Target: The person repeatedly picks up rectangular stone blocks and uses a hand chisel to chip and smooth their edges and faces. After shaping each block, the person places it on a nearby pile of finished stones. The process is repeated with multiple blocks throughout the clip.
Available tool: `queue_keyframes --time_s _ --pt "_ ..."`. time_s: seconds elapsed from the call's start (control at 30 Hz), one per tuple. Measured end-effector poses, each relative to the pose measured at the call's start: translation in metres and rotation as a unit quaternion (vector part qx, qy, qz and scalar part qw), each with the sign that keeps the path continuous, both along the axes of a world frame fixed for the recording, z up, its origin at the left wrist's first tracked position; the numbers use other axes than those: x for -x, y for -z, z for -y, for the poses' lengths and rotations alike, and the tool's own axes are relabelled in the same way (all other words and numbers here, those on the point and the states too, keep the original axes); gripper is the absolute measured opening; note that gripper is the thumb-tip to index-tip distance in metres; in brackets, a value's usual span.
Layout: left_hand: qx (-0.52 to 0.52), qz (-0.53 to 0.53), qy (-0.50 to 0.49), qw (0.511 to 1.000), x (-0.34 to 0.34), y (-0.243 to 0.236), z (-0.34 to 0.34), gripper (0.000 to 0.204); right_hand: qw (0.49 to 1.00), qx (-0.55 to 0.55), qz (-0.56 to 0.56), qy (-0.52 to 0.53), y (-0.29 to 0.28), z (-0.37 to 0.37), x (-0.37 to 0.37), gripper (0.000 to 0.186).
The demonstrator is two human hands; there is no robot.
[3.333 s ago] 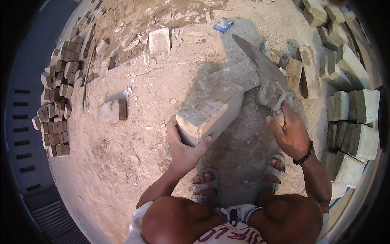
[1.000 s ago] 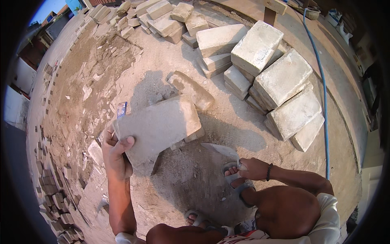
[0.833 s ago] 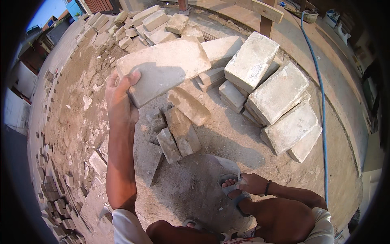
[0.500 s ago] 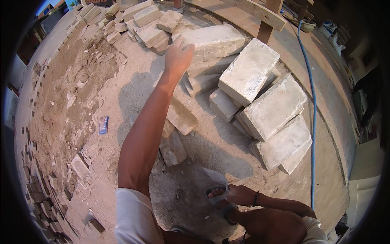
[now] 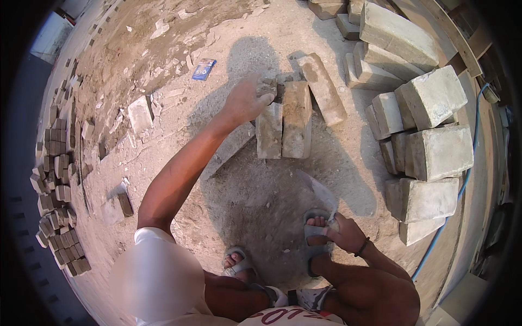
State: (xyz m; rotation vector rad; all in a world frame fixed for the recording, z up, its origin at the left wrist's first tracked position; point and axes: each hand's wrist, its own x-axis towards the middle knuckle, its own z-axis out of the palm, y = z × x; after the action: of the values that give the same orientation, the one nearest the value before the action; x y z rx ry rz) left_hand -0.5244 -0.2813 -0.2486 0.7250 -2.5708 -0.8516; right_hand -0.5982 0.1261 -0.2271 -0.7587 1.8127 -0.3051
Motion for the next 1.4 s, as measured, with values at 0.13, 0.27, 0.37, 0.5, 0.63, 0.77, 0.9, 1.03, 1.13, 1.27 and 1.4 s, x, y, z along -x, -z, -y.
queue_keyframes --time_s 0.13,0.27,0.37,0.5,0.63,0.77,0.9,1.03,1.13,1.27,1.4 --pt "-0.038 0.228 0.025 0.973 -0.077 0.022 -0.015 0.095 0.998 0.029 0.034 0.047 -0.012 0.008 -0.011 0.04" --pt "-0.049 0.435 -0.005 0.899 -0.128 0.015 0.015 0.12 0.999 0.026 0.02 0.039 -0.007 0.007 -0.021 0.045" --pt "-0.1 0.389 0.005 0.916 -0.181 0.032 0.009 0.128 0.998 0.053 -0.009 0.04 0.015 -0.012 -0.026 0.047" --pt "-0.053 0.192 -0.068 0.978 -0.239 0.085 -0.046 0.134 0.999 0.027 -0.016 0.021 0.019 -0.005 -0.033 0.049" --pt "-0.057 0.089 -0.177 0.978 -0.24 0.118 -0.057 0.134 0.999 0.035 0.0 -0.002 0.023 0.01 -0.04 0.05" --pt "-0.066 0.092 -0.164 0.98 -0.225 0.105 -0.053 0.122 0.997 0.065 -0.007 -0.05 0.033 0.025 -0.052 0.052" --pt "-0.027 0.068 -0.136 0.988 -0.226 0.057 -0.032 0.107 0.989 0.111 0.0 -0.098 0.039 0.04 -0.061 0.056" --pt "0.041 0.144 -0.135 0.98 -0.195 -0.033 -0.045 0.101 0.991 0.119 0.002 -0.063 0.043 0.051 -0.067 0.058" --pt "0.018 0.196 -0.108 0.975 -0.18 -0.059 -0.063 0.102 0.987 0.15 0.053 -0.005 0.03 0.067 -0.064 0.056" --pt "0.027 0.115 -0.11 0.987 -0.208 -0.039 -0.071 0.11 0.972 0.201 0.112 0.041 0.005 0.107 -0.064 0.05" --pt "0.029 0.055 -0.127 0.99 -0.222 -0.033 -0.072 0.118 0.941 0.334 0.06 -0.005 -0.019 0.144 -0.081 0.047"
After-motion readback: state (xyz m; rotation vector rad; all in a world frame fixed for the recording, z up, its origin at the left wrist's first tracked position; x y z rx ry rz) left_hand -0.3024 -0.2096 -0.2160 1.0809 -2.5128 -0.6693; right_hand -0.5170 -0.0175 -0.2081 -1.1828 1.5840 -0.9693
